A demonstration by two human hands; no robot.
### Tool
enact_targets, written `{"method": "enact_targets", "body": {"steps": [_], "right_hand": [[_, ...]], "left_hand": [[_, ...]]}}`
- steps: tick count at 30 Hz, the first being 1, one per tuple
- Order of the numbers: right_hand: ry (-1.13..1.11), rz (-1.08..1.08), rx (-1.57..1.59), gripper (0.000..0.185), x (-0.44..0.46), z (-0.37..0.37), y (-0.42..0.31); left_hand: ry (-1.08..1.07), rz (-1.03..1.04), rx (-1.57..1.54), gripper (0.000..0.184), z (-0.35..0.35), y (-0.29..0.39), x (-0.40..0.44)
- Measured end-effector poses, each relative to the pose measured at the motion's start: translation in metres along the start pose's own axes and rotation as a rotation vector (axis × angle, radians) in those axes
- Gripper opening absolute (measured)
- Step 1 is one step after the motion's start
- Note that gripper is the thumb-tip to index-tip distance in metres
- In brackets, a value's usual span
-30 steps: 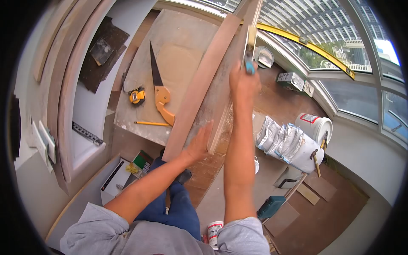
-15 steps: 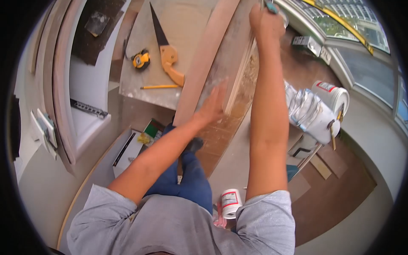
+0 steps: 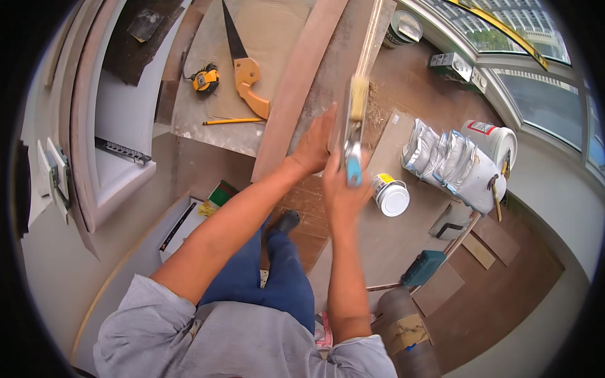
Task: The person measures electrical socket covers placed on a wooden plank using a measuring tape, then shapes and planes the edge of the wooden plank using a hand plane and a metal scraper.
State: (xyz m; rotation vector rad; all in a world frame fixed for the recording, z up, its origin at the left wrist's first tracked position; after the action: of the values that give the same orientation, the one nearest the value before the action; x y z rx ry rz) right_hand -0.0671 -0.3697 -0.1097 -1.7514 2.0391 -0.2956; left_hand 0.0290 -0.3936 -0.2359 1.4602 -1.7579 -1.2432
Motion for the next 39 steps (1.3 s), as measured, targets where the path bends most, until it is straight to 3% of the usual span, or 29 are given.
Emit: {"method": "enact_targets", "body": {"steps": [4, 8, 11, 12, 14, 17, 21, 23, 25, 27, 31, 35, 39], "right_hand": [[0.074, -0.092, -0.074, 0.038, 0.139, -0.010, -0.040], [0.079, -0.043, -0.074, 0.043, 0.181, -0.013, -0.054], [0.025, -0.056, -0.033, 0.043, 0.144, -0.008, -0.041], [0.100, -0.082, 0.065, 0.039, 0.120, -0.002, -0.024], [-0.034, 0.051, 0.109, 0.033, 0.049, -0.003, -0.007], [0.008, -0.044, 0.138, 0.024, -0.058, 0.003, 0.017], [-0.073, 0.074, 0.115, 0.023, -0.062, 0.008, 0.018], [-0.155, 0.174, 0.029, 0.026, -0.003, 0.009, 0.005], [-0.081, 0.152, -0.016, 0.033, 0.074, 0.006, -0.011], [0.053, 0.046, -0.050, 0.040, 0.141, -0.002, -0.037], [0.027, 0.065, -0.121, 0.048, 0.242, -0.011, -0.073], [-0.027, 0.002, -0.226, 0.066, 0.364, -0.002, -0.093], [-0.085, -0.116, -0.261, 0.072, 0.490, 0.001, -0.115]], "left_hand": [[-0.001, 0.052, 0.041, 0.113, 0.000, 0.001, 0.004], [0.014, 0.067, 0.025, 0.113, 0.005, -0.002, -0.002], [0.014, 0.079, 0.015, 0.112, 0.005, -0.002, -0.003], [0.007, 0.067, 0.026, 0.111, 0.006, -0.001, -0.001], [0.001, 0.089, 0.005, 0.109, 0.012, -0.010, 0.005], [-0.004, 0.069, 0.005, 0.105, 0.004, -0.002, 0.002], [-0.004, 0.048, 0.024, 0.103, 0.002, 0.000, -0.001], [0.015, 0.044, 0.025, 0.106, 0.002, -0.004, 0.003], [0.035, 0.042, 0.021, 0.109, 0.001, 0.001, 0.000], [-0.085, -0.035, 0.026, 0.114, -0.001, 0.001, 0.001], [-0.041, -0.013, -0.008, 0.116, -0.012, 0.005, 0.004], [-0.082, -0.051, -0.015, 0.115, -0.007, 0.002, 0.007], [-0.087, -0.082, -0.052, 0.112, -0.012, 0.008, 0.004]]}}
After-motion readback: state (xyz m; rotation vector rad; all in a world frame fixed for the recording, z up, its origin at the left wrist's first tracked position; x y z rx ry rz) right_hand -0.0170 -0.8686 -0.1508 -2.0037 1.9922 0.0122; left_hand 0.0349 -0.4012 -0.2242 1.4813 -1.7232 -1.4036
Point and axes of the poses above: each hand's wrist, its own x-axis towards the middle knuckle, its own z-axis out of the palm, y = z × x, the point moved 9 cm from there along x, towards the middle knuckle, and after that the axes turned 13 degrees about -y, right-handed, at the moved point
